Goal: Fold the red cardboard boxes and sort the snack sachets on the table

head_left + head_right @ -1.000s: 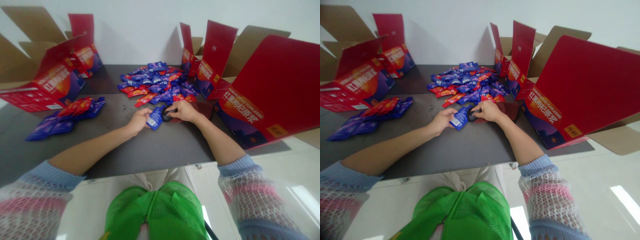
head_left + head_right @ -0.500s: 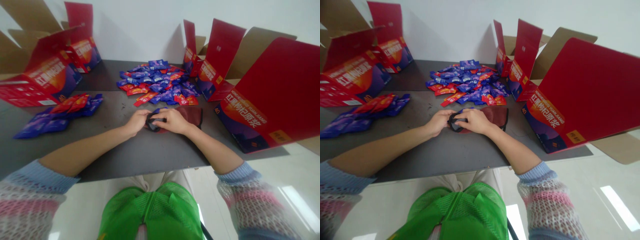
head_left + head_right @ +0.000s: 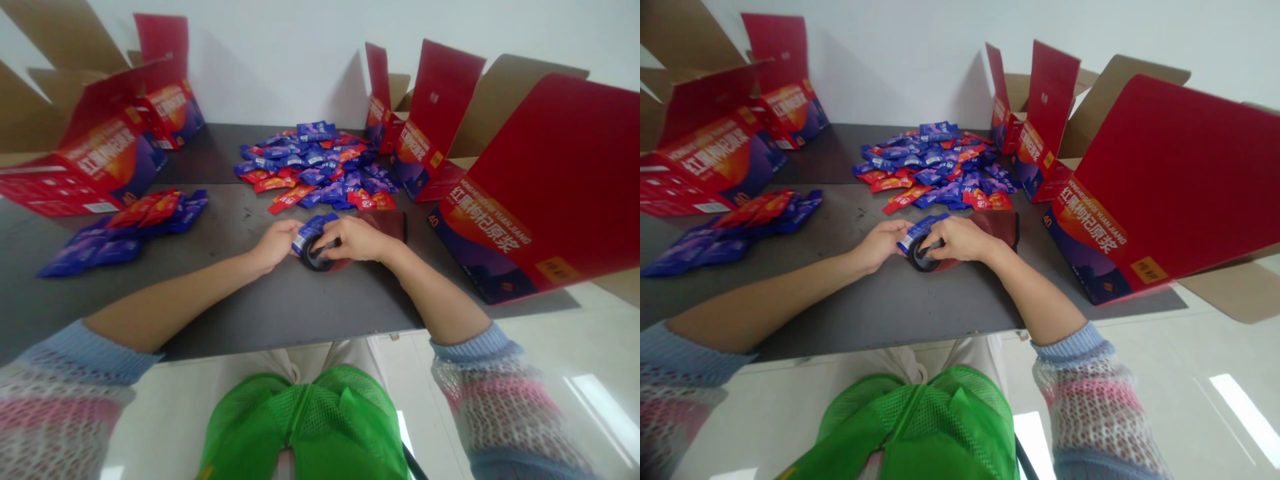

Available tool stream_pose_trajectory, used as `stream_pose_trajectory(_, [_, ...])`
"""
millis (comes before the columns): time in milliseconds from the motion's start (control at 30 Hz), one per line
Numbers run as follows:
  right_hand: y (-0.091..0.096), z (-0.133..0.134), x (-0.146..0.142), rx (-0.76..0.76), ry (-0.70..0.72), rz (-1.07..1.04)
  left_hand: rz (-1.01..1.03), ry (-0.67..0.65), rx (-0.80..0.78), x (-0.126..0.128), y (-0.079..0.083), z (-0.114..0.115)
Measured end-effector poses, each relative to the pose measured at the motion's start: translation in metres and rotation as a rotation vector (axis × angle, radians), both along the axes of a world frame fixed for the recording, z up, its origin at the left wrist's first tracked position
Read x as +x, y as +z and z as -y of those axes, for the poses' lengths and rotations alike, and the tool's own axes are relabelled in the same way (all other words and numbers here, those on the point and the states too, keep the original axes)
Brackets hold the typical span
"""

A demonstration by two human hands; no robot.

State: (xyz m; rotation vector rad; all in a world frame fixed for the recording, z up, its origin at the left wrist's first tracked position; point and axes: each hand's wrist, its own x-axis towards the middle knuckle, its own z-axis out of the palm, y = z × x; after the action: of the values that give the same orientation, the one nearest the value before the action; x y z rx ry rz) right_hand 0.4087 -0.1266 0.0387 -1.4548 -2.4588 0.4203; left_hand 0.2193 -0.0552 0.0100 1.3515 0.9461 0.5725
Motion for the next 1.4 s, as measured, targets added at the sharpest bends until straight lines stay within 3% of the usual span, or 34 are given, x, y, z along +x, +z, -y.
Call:
stream_pose_trajectory(100, [0.008, 0.002, 0.01, -0.044, -0.075, 0.149, -0.009, 0.016, -0.016, 0.001, 0.002, 0.001])
stream_pose_trajectory(267, [0.004, -0.003, 0.022, 0.068, -0.294, 0.27, -0.034, 0.03, -0.049, 0.003, -0.001, -0.005])
stream_pose_trajectory(600, [-0.018, -0.012, 0.025, 0.251, -0.545, 0.197, 0.013, 0.022, 0.012, 0.0, -0.01, -0.004])
stream_pose_trajectory(667, [-0.018, -0.011, 0.025, 0.278, -0.49, 0.121, 0.011, -0.003, 0.006, -0.001, -0.007, -0.005])
stream_pose_trajectory(867, [-0.012, 0.001, -0.005, 0.271, -0.017, -0.14, 0.036, -0.065, 0.024, -0.003, -0.007, -0.009])
stream_pose_trajectory(967, [-0.012, 0.003, -0.02, 0.231, 0.021, -0.125, 0.032, -0.082, 0.08, -0.003, -0.007, -0.011])
stream_pose_trajectory(1200, [-0.01, -0.005, -0.003, 0.163, -0.283, 0.068, -0.04, -0.246, -0.02, -0.007, -0.001, -0.011])
stream_pose_trajectory(1333, [-0.009, -0.008, 0.012, 0.099, -0.581, 0.23, -0.061, -0.211, -0.015, -0.007, 0.0, -0.009])
stream_pose_trajectory(1400, [-0.011, -0.01, 0.018, 0.114, -0.661, 0.262, -0.069, -0.184, -0.012, -0.007, 0.0, -0.008])
